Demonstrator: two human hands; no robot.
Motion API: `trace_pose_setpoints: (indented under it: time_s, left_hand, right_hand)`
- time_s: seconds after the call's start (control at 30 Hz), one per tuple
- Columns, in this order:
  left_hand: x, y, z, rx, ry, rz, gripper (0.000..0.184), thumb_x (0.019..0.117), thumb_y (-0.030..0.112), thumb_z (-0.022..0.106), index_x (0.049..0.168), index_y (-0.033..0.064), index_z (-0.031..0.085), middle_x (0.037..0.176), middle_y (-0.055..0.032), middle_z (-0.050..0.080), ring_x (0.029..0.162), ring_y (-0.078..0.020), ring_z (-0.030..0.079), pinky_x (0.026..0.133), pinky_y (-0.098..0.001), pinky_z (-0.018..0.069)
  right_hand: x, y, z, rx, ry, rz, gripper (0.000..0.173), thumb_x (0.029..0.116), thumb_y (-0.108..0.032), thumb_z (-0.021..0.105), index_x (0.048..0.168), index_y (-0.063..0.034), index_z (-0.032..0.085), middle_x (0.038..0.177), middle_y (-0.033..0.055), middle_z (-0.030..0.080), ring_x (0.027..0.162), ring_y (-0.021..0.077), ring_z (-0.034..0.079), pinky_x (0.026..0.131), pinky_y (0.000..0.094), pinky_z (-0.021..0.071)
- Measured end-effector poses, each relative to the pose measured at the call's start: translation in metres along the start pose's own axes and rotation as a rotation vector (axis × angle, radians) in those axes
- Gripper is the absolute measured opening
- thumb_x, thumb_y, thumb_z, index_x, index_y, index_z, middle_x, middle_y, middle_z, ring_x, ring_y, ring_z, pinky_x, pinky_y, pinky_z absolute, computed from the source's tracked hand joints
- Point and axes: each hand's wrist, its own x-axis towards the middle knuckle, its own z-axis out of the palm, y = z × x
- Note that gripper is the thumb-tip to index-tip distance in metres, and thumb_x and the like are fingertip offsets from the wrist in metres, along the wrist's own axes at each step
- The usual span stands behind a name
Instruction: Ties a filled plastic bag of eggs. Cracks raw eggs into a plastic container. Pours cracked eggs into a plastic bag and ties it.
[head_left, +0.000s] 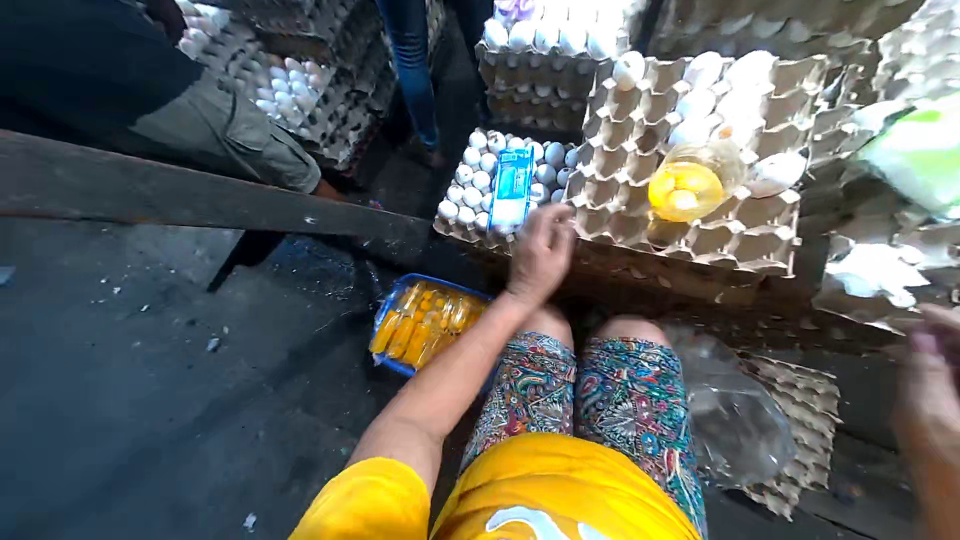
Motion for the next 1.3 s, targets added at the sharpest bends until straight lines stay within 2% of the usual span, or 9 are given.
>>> trace_pose_setpoints:
  time_s: [0.07, 0.13, 0.23, 0.37, 0.47, 0.57, 0.7, 1.07, 1.3]
  left_hand:
    - [0.015, -0.049, -0.029, 0.129, -0.135, -0.344, 0.038, 0.1047, 0.017, 0.055, 0.138, -0.0013, 0.056, 0.135, -0.023, 0.06, 0.12, -0.0322, 0.063, 0.103, -0.0465, 0.0529]
    - [0.016, -0.084, -0.043, 0.236, -0.25, -0.455, 0.038, 0.1013, 0.01, 0.058, 0.138, 0.0002, 0.058, 0.139, -0.0248, 0.057, 0.128, -0.0387, 0.057, 0.109, -0.0529, 0.0469]
    - [0.004, -0.115, -0.043, 0.377, -0.354, -0.354, 0.046, 0.0915, 0.004, 0.07, 0.137, 0.0029, 0.061, 0.148, -0.0237, 0.051, 0.137, -0.0441, 0.047, 0.113, -0.0586, 0.0405]
    - [0.006, -0.14, -0.042, 0.44, -0.277, -0.189, 0.026, 0.1028, 0.015, 0.059, 0.123, 0.0049, 0.071, 0.141, -0.0187, 0.059, 0.133, -0.04, 0.053, 0.113, -0.0539, 0.0412]
    - [0.017, -0.141, -0.047, 0.46, -0.248, -0.111, 0.026, 0.1033, 0.018, 0.058, 0.117, 0.0031, 0.074, 0.13, -0.0188, 0.067, 0.128, -0.0389, 0.059, 0.11, -0.055, 0.0431]
    - [0.022, -0.131, -0.049, 0.454, -0.367, -0.117, 0.038, 0.0996, 0.025, 0.066, 0.134, 0.0082, 0.067, 0.145, -0.0181, 0.057, 0.137, -0.0405, 0.05, 0.114, -0.0622, 0.0354]
    - [0.028, -0.141, -0.045, 0.492, -0.376, -0.048, 0.028, 0.1018, 0.018, 0.062, 0.127, 0.011, 0.072, 0.138, -0.0153, 0.063, 0.132, -0.0355, 0.056, 0.116, -0.0546, 0.0371]
    - [0.04, -0.157, -0.037, 0.42, -0.401, -0.075, 0.024, 0.1034, 0.009, 0.056, 0.118, 0.0017, 0.074, 0.12, -0.0198, 0.069, 0.118, -0.0362, 0.065, 0.105, -0.051, 0.0485]
    - [0.051, -0.15, -0.04, 0.448, -0.501, -0.129, 0.022, 0.1041, 0.012, 0.055, 0.116, 0.0001, 0.07, 0.121, -0.0191, 0.067, 0.12, -0.035, 0.062, 0.106, -0.0512, 0.0471]
  right_hand:
    - [-0.013, -0.02, 0.027, 0.098, -0.062, 0.009, 0.035, 0.1057, -0.012, 0.051, 0.125, 0.0159, 0.061, 0.11, 0.032, 0.067, 0.093, 0.0246, 0.069, 0.086, 0.0331, 0.0573]
    - [-0.021, -0.042, 0.054, 0.155, -0.126, 0.006, 0.031, 0.1025, -0.009, 0.054, 0.121, 0.0127, 0.066, 0.108, 0.0292, 0.07, 0.09, 0.0263, 0.071, 0.084, 0.0346, 0.0589]
    - [-0.026, -0.065, 0.091, 0.258, -0.235, -0.001, 0.028, 0.1002, -0.008, 0.054, 0.118, 0.0068, 0.071, 0.106, 0.0211, 0.072, 0.091, 0.0191, 0.071, 0.083, 0.0292, 0.0593]
    - [-0.015, -0.093, 0.143, 0.276, -0.444, -0.072, 0.027, 0.1018, -0.014, 0.055, 0.115, -0.0023, 0.074, 0.109, 0.0133, 0.075, 0.1, 0.0215, 0.072, 0.09, 0.0371, 0.0587]
    - [0.008, -0.118, 0.184, 0.241, -0.561, -0.103, 0.027, 0.1032, -0.013, 0.054, 0.118, -0.0021, 0.073, 0.11, 0.0158, 0.074, 0.098, 0.0274, 0.073, 0.087, 0.0438, 0.0596]
    - [0.033, -0.137, 0.225, 0.22, -0.673, -0.108, 0.03, 0.104, -0.014, 0.052, 0.125, -0.0014, 0.07, 0.121, 0.0181, 0.071, 0.107, 0.032, 0.071, 0.092, 0.0498, 0.0571]
    - [0.063, -0.16, 0.269, 0.174, -0.763, -0.146, 0.031, 0.1034, -0.013, 0.054, 0.129, -0.0004, 0.067, 0.129, 0.0217, 0.067, 0.111, 0.0385, 0.069, 0.093, 0.0558, 0.0552]
    - [0.088, -0.174, 0.316, 0.075, -0.806, -0.084, 0.039, 0.1061, -0.013, 0.049, 0.142, -0.002, 0.058, 0.148, 0.0215, 0.054, 0.124, 0.0394, 0.063, 0.1, 0.0545, 0.0523]
    - [0.091, -0.167, 0.334, 0.109, -0.659, -0.197, 0.038, 0.1019, -0.005, 0.052, 0.138, 0.0015, 0.061, 0.142, 0.0238, 0.059, 0.123, 0.0413, 0.063, 0.103, 0.0522, 0.0511]
